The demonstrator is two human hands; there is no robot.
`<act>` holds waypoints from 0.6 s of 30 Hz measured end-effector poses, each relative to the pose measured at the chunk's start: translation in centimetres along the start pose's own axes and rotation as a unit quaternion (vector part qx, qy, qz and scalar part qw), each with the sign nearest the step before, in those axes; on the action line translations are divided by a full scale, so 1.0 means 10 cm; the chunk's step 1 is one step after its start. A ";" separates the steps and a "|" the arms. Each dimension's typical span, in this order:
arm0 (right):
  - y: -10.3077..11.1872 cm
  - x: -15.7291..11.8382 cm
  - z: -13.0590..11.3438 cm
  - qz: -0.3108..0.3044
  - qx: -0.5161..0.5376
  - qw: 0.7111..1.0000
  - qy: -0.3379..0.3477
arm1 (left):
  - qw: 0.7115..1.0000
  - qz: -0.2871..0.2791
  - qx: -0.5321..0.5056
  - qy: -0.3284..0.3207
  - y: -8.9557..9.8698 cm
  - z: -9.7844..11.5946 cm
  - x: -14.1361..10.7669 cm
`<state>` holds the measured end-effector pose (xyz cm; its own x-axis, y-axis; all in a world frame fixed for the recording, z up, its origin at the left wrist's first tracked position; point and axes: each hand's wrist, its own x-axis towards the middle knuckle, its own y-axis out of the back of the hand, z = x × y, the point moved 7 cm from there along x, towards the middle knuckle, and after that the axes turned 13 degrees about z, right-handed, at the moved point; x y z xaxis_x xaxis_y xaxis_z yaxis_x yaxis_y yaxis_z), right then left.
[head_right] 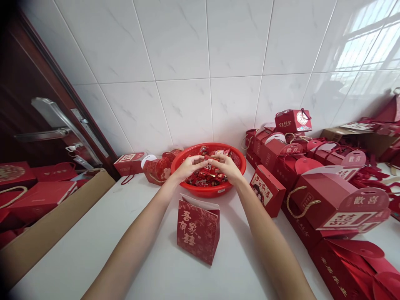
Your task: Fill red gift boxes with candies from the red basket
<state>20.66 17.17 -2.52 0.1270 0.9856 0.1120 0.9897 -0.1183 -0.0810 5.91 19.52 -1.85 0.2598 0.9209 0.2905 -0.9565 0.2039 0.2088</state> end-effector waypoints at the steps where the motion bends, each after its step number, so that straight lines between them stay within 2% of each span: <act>1: 0.00 0.00 0.01 -0.003 -0.006 1.000 -0.002 | 1.000 -0.003 0.004 -0.008 0.00 0.00 0.01; 5: 0.00 0.00 0.02 0.003 -0.016 1.000 -0.003 | 1.000 0.004 0.006 -0.020 0.00 -0.03 0.04; 11: 0.01 0.01 -0.01 0.025 -0.022 0.999 0.035 | 0.999 0.025 0.024 -0.036 0.01 0.00 0.04; 18: 0.06 0.05 0.05 0.057 -0.010 0.998 0.038 | 1.000 0.004 0.005 -0.004 -0.01 -0.05 0.01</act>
<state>21.25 17.61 -2.97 0.2420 0.9538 0.1781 0.9697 -0.2316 -0.0777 6.01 19.75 -2.28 0.2531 0.9199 0.2996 -0.9572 0.1932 0.2153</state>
